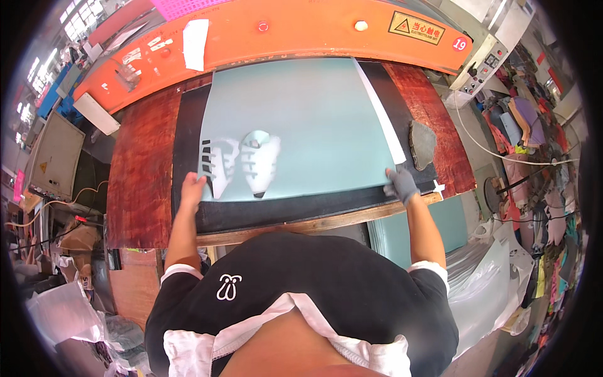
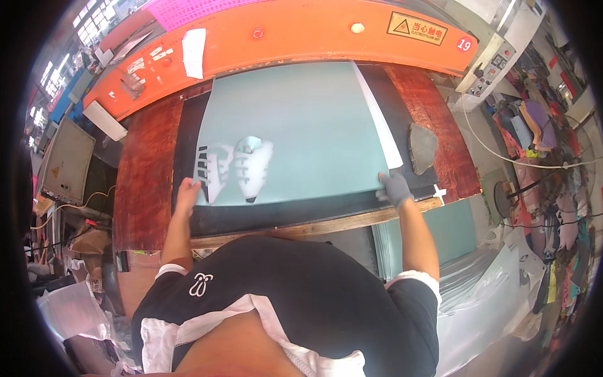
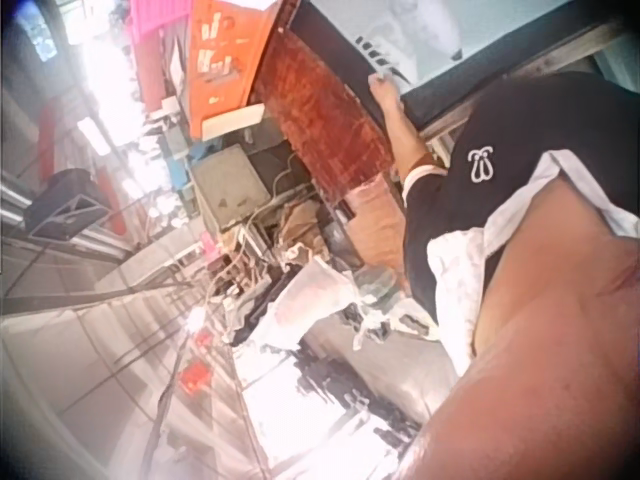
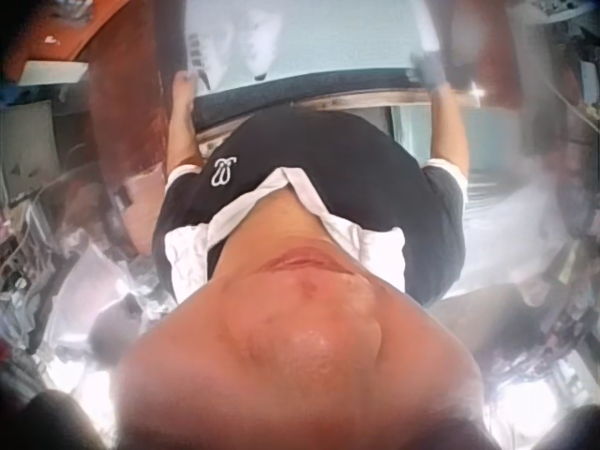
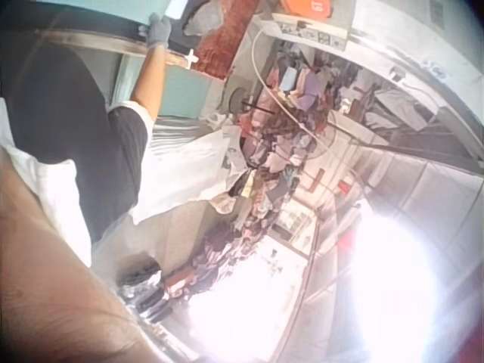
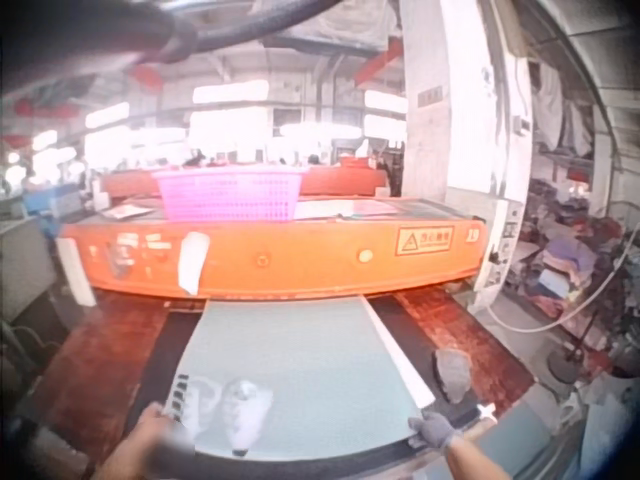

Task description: The person gathers teal cut parts from a workbench, places them into a clear plastic bag, and ties the bag shut. They then handle large translucent sheets, aligning and stacking them on a press machine, and place a cut part on top of a sheet.

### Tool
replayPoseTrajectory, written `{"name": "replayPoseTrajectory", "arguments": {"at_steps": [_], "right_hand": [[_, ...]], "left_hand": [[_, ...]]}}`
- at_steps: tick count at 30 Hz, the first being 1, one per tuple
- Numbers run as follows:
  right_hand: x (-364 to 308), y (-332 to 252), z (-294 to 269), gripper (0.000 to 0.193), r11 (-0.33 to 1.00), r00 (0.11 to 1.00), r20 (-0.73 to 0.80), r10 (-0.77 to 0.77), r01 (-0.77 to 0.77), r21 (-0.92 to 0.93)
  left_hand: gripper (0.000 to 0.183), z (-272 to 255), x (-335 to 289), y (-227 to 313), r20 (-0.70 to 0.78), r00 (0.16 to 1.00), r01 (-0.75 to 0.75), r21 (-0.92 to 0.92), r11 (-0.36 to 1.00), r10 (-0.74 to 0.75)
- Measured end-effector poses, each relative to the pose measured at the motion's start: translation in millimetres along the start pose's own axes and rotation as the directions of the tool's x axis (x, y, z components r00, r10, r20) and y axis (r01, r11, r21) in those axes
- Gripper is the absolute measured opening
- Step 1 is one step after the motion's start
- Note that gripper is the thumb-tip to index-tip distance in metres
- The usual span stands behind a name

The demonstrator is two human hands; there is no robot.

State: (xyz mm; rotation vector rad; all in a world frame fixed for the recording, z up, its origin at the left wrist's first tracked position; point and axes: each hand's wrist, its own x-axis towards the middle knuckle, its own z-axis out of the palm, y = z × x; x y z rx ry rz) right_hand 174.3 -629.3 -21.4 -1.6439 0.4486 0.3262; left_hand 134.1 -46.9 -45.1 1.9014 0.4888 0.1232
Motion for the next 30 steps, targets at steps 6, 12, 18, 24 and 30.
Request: {"name": "replayPoseTrajectory", "arguments": {"at_steps": [6,12,18,24,30], "right_hand": [[-120.0,66.0,-66.3,0.025,0.964,0.885,0.397,0.242,-0.267,0.008],[-62.3,48.7,-64.9,0.014,0.992,0.993,-0.030,-0.111,0.108,-0.066],[38.5,23.3,9.6,0.049,0.729,0.934,-0.210,-0.289,0.072,-0.681],[-13.5,27.4,-9.7,0.048,0.812,0.920,-0.135,-0.369,0.248,-0.528],[-117.3,80.6,-62.2,0.051,0.898,0.977,-0.048,-0.208,0.171,-0.405]], "left_hand": [[0.025,-85.1,-116.0,36.8,0.610,0.767,0.383,-0.185,0.905,-0.200],[0.043,-74.0,-71.0,14.5,0.299,0.896,0.270,0.220,0.937,-0.328],[0.021,-3.6,37.0,-35.5,0.012,0.999,0.044,0.117,0.992,-0.046],[0.020,-19.0,-8.0,-24.9,0.001,0.997,0.078,0.062,0.995,-0.078],[0.019,-48.5,-71.1,15.6,0.628,0.669,0.371,0.181,0.911,-0.397]]}}
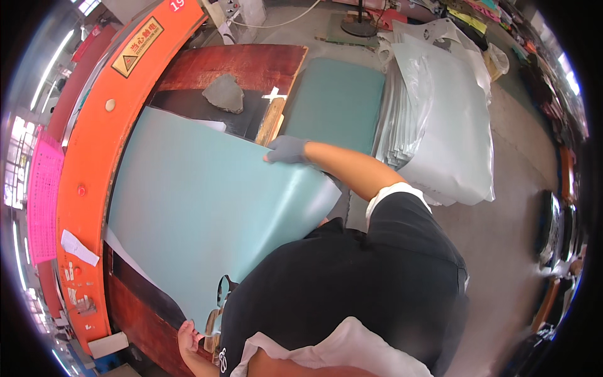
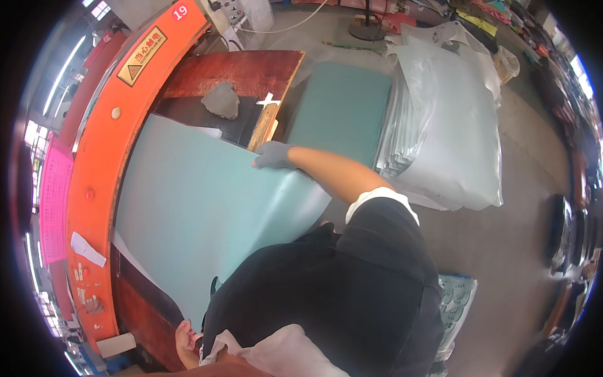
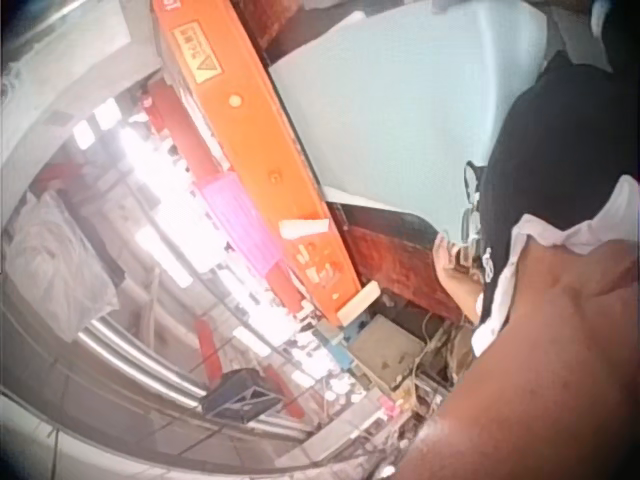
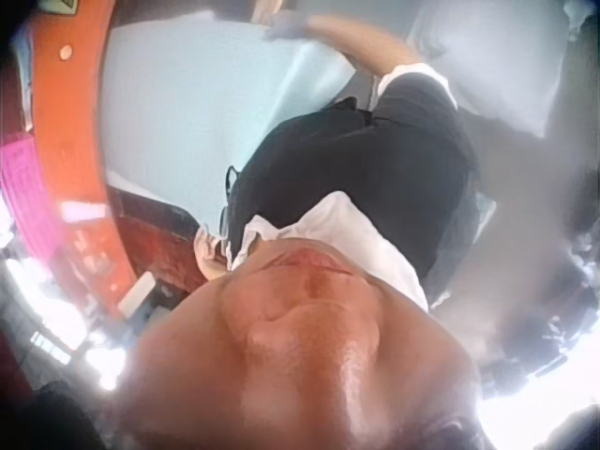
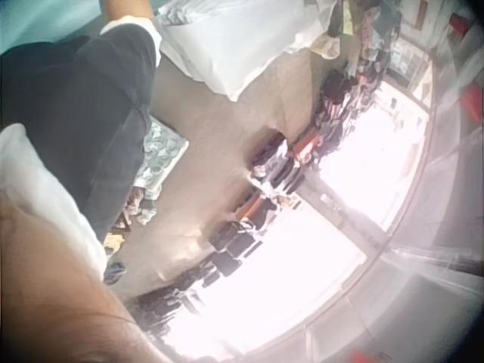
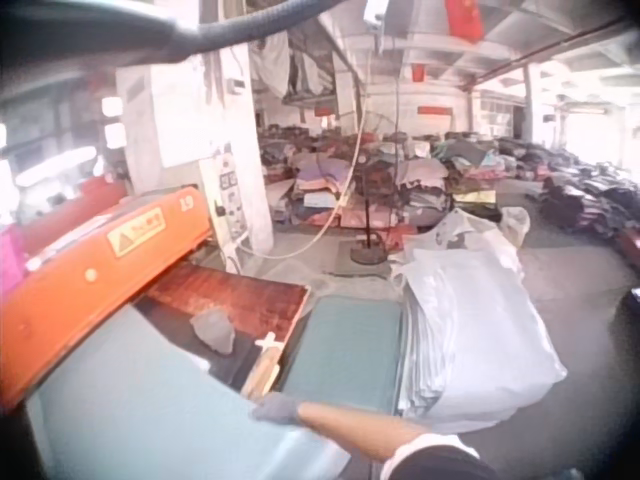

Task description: The person gathers teal cut parts from a workbench, places them into a clear plastic bag, and ties the bag shut. They then handle large translucent sheets, aligning and stacking them on a press machine, and place a cut part on top of a sheet.

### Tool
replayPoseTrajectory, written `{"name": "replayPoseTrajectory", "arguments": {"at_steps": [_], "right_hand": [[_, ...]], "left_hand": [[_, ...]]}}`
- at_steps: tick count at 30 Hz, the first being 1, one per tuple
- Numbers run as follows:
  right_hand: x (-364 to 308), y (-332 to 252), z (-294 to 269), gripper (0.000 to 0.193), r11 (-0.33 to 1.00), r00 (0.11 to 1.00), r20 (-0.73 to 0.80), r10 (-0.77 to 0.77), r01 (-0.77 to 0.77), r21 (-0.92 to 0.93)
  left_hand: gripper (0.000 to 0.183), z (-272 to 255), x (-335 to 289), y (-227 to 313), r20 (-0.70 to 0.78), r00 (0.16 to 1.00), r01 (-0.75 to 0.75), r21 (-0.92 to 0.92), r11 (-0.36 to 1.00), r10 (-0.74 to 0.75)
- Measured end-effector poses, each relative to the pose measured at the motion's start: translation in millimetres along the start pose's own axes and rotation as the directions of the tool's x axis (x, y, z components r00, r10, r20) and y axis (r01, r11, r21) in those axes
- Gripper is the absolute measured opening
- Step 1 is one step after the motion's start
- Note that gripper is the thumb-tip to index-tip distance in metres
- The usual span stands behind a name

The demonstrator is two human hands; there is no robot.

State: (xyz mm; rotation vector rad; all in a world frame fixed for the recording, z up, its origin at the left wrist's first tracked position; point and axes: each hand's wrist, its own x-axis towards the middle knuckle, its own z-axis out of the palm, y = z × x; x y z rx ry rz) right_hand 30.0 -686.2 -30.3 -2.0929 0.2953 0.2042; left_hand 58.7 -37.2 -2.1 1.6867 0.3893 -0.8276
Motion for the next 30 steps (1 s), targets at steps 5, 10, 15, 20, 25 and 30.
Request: {"name": "replayPoseTrajectory", "arguments": {"at_steps": [5,10,15,20,25,30], "right_hand": [[27.6,-5.2,15.4,0.054,0.989,0.987,-0.073,0.142,-0.138,0.058],[81.3,-30.2,21.8,0.057,0.946,0.982,-0.115,0.149,-0.176,-0.273],[11.8,-31.4,26.6,0.035,0.970,0.940,-0.253,-0.229,0.198,-0.143],[-88.7,-65.3,8.0,0.027,0.907,0.859,-0.343,-0.379,0.273,-0.320],[-182.8,-77.3,-29.4,0.019,0.759,0.693,-0.427,-0.581,0.271,-0.592],[-311.3,-18.9,-88.9,0.019,0.819,0.351,-0.741,-0.573,0.241,-0.520]], "left_hand": [[0.027,-28.4,83.9,34.4,-0.088,0.970,-0.241,-0.224,0.944,0.227],[0.036,-51.9,149.5,69.5,-0.166,0.973,-0.204,-0.306,0.930,0.159],[0.037,-17.1,121.2,73.3,-0.203,0.845,-0.476,0.135,0.869,0.495],[0.028,63.2,38.1,86.6,-0.120,0.632,-0.630,0.494,0.598,0.765],[0.026,169.4,-46.6,104.8,-0.007,0.428,-0.768,0.524,0.368,0.904],[0.022,288.5,-102.6,119.9,-0.004,0.252,-0.889,0.395,0.233,0.968]]}}
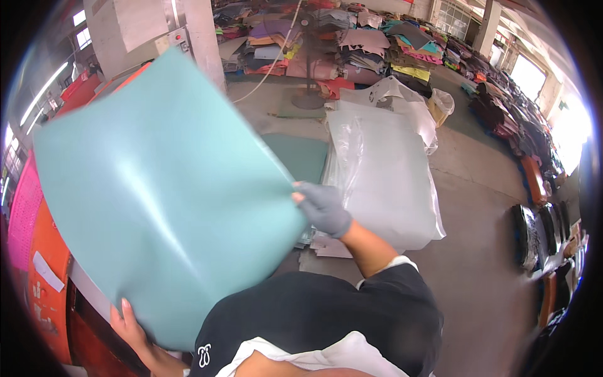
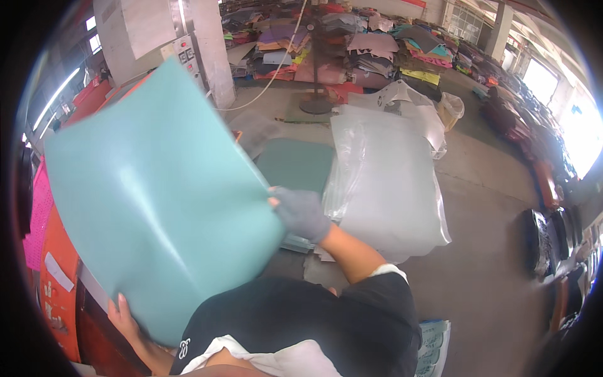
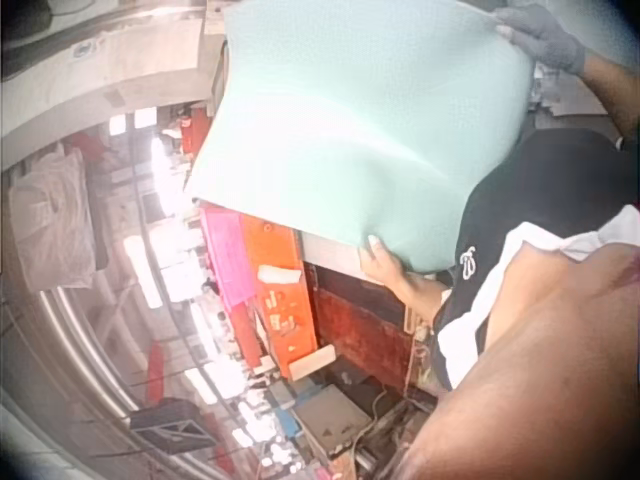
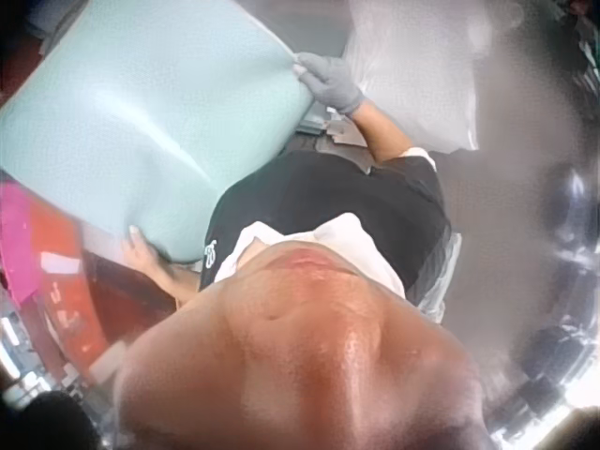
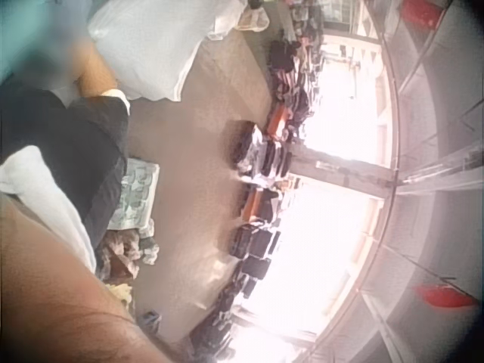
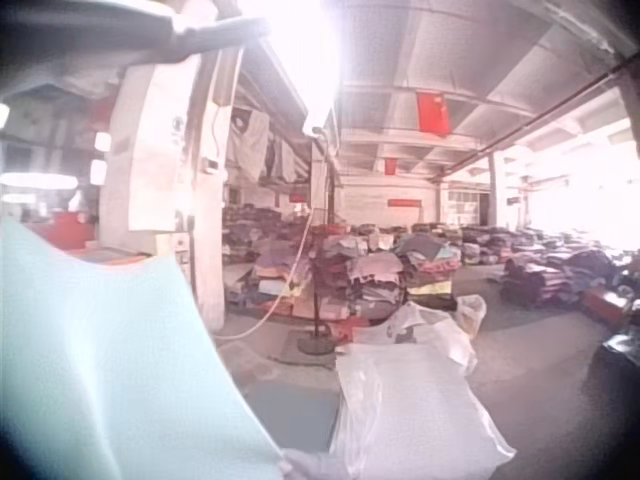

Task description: The person gathers teal cut parts from a workbench, places them into a clear plastic bag, and ties the bag shut. They then handle large translucent sheets, aligning and stacking them on a press machine, and place a cut part on top of a sheet.

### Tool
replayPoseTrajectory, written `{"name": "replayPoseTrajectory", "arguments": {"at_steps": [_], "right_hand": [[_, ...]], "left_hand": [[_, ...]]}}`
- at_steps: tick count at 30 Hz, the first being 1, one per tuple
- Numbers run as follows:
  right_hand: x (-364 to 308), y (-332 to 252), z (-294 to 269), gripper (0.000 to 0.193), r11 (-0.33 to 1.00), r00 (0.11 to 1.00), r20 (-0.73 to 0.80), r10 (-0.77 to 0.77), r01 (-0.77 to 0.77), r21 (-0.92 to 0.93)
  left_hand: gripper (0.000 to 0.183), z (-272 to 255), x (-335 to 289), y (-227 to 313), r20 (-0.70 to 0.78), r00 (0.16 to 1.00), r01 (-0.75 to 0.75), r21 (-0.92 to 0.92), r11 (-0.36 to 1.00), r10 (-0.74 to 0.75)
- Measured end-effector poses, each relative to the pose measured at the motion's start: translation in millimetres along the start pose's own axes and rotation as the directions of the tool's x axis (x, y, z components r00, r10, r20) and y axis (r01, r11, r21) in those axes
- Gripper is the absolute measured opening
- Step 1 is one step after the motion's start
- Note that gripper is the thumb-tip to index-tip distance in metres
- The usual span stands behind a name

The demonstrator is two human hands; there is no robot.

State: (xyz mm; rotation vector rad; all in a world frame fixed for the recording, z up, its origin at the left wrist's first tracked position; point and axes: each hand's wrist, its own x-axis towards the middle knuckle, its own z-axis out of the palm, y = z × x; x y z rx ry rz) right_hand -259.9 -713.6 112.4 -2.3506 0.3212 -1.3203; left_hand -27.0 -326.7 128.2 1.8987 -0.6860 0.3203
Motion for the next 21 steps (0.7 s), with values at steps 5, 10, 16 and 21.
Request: {"name": "replayPoseTrajectory", "arguments": {"at_steps": [5,10,16,21], "right_hand": [[-79.5,71.5,-143.6,0.021,0.923,0.889,-0.310,0.336,-0.376,-0.079],[-158.5,188.2,-262.3,0.026,0.847,0.723,-0.516,0.460,-0.532,0.010],[-307.9,319.0,-295.1,0.056,-0.161,0.408,-0.719,0.562,-0.799,-0.579],[-318.1,299.9,-171.9,0.064,0.069,0.252,-0.159,0.954,-0.706,-0.704]], "left_hand": [[0.018,142.1,33.5,71.0,0.161,0.986,0.000,-0.304,0.953,0.052],[0.043,373.5,62.6,129.6,0.545,0.823,-0.169,-0.035,0.985,0.161],[0.064,458.4,-53.9,109.5,0.873,0.320,-0.602,-0.112,0.791,0.367],[0.061,375.3,-34.7,13.0,0.844,0.531,-0.398,0.333,0.855,-0.082]]}}
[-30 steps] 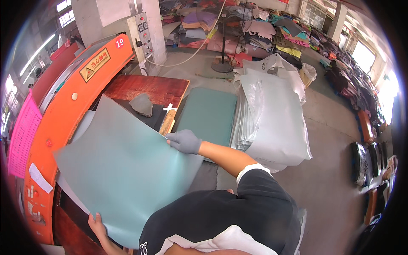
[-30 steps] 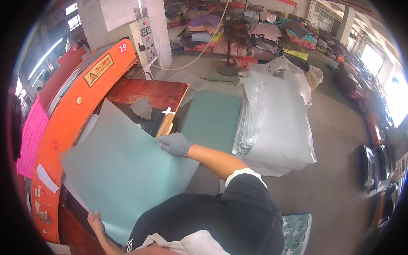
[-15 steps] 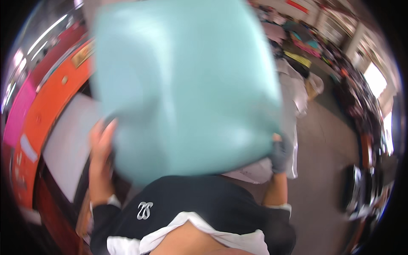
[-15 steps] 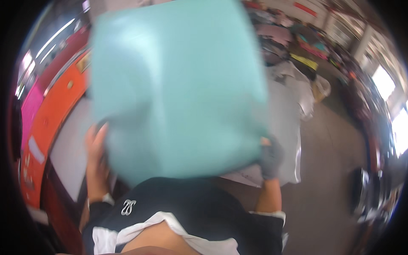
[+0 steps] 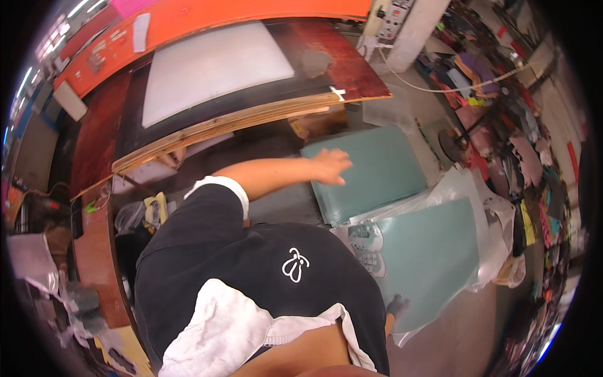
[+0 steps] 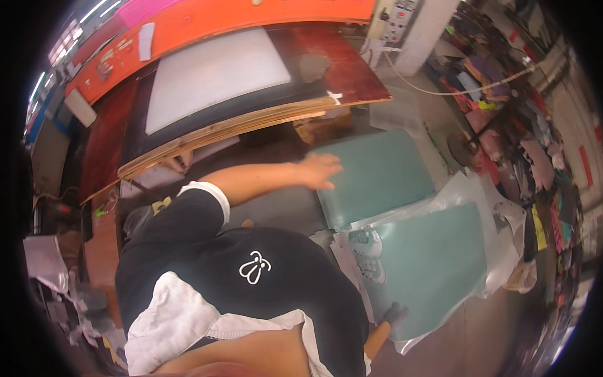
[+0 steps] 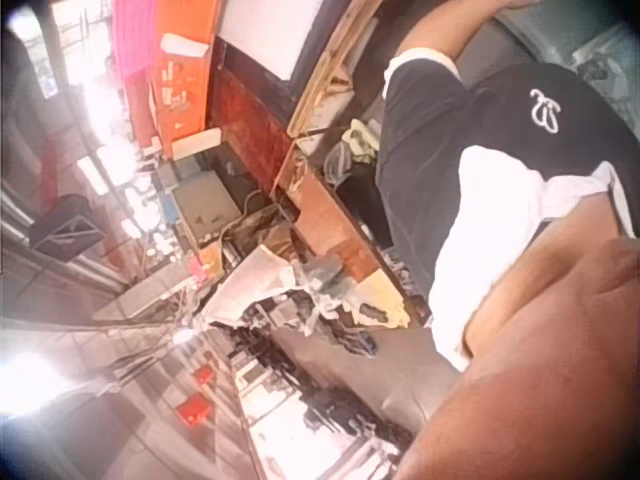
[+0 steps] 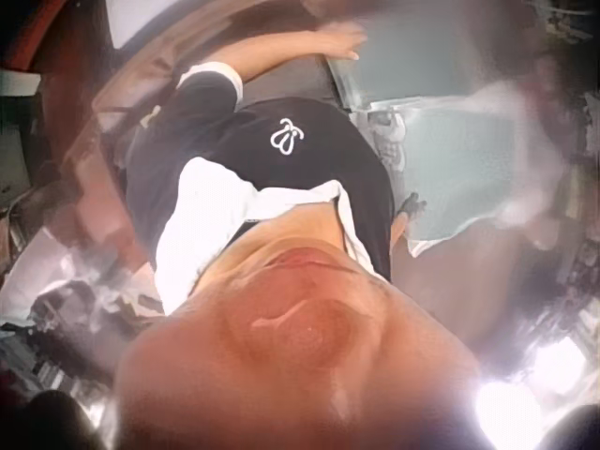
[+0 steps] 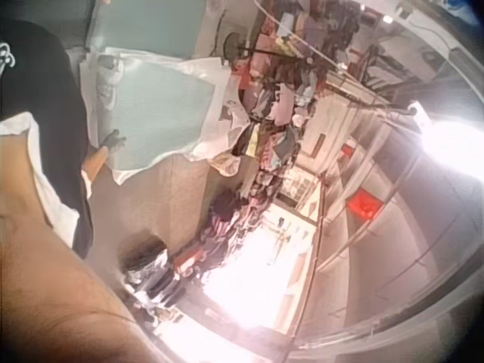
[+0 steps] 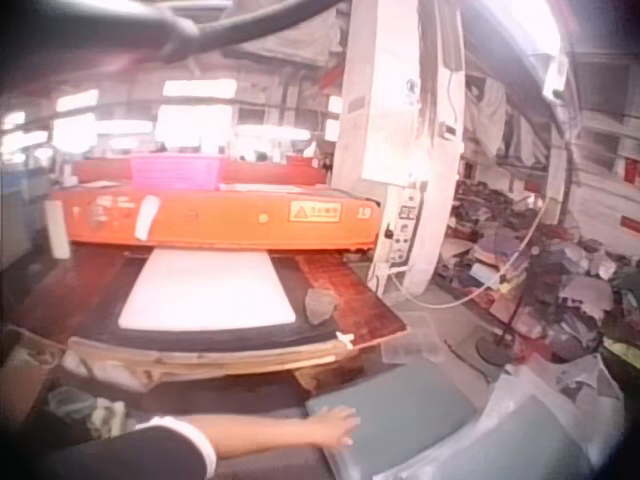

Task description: The person gathers teal cut parts from a workbench, places them into a clear plastic bag, and ties the bag shut. They then handle large translucent sheets, aligning and stacking them on a press machine, and place a cut part on top of a sheet.

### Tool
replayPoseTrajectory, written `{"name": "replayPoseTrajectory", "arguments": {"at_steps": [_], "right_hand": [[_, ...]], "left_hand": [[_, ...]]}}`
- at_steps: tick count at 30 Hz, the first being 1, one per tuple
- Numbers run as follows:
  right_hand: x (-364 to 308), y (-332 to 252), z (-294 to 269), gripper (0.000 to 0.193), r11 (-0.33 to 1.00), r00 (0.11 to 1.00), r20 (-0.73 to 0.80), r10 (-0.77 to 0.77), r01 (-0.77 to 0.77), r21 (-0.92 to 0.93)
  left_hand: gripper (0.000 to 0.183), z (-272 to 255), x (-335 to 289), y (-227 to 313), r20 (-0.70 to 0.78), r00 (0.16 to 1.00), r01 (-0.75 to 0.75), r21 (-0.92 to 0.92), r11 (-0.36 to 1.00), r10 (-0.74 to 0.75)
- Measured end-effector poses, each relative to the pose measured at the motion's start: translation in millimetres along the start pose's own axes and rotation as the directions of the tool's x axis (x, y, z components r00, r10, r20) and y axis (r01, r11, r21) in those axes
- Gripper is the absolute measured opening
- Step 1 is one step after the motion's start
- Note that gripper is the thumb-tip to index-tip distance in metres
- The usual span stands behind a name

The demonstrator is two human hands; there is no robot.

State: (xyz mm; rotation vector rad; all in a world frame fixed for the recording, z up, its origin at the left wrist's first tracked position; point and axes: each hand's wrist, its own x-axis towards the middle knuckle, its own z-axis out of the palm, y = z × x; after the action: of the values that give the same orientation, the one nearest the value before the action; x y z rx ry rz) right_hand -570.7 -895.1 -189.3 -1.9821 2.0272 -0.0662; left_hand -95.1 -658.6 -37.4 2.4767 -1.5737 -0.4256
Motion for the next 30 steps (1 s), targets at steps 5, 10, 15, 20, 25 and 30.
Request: {"name": "replayPoseTrajectory", "arguments": {"at_steps": [5,10,15,20,25,30], "right_hand": [[-27.8,-174.3,25.5,0.051,0.816,0.824,0.045,-0.566,0.551,0.171],[-55.8,-323.9,22.2,0.048,0.506,0.566,-0.039,-0.823,0.764,0.400],[-133.8,-440.4,34.0,0.044,0.353,0.420,-0.047,-0.906,0.814,0.461],[-237.4,-532.5,59.4,0.039,0.285,0.308,0.029,-0.951,0.834,0.472],[-315.8,-623.3,69.2,0.039,0.023,0.057,-0.070,-0.996,0.906,0.422],[-338.7,-717.2,90.4,0.052,-0.008,-0.011,0.005,-1.000,0.946,0.326]], "left_hand": [[0.064,-28.6,-80.7,-104.3,-0.318,0.891,0.331,-0.035,0.943,-0.324],[0.065,-56.1,-154.5,-186.4,-0.431,0.674,0.637,-0.072,0.768,-0.600],[0.062,-71.2,-217.1,-282.2,-0.474,0.498,0.755,-0.176,0.632,-0.726],[0.063,-92.3,-247.2,-375.5,-0.580,0.445,0.773,-0.135,0.620,-0.682],[0.062,-113.1,-267.4,-455.8,-0.509,0.504,0.771,-0.099,0.629,-0.698],[0.062,-99.4,-299.8,-501.3,-0.300,0.606,0.743,-0.118,0.659,-0.737]]}}
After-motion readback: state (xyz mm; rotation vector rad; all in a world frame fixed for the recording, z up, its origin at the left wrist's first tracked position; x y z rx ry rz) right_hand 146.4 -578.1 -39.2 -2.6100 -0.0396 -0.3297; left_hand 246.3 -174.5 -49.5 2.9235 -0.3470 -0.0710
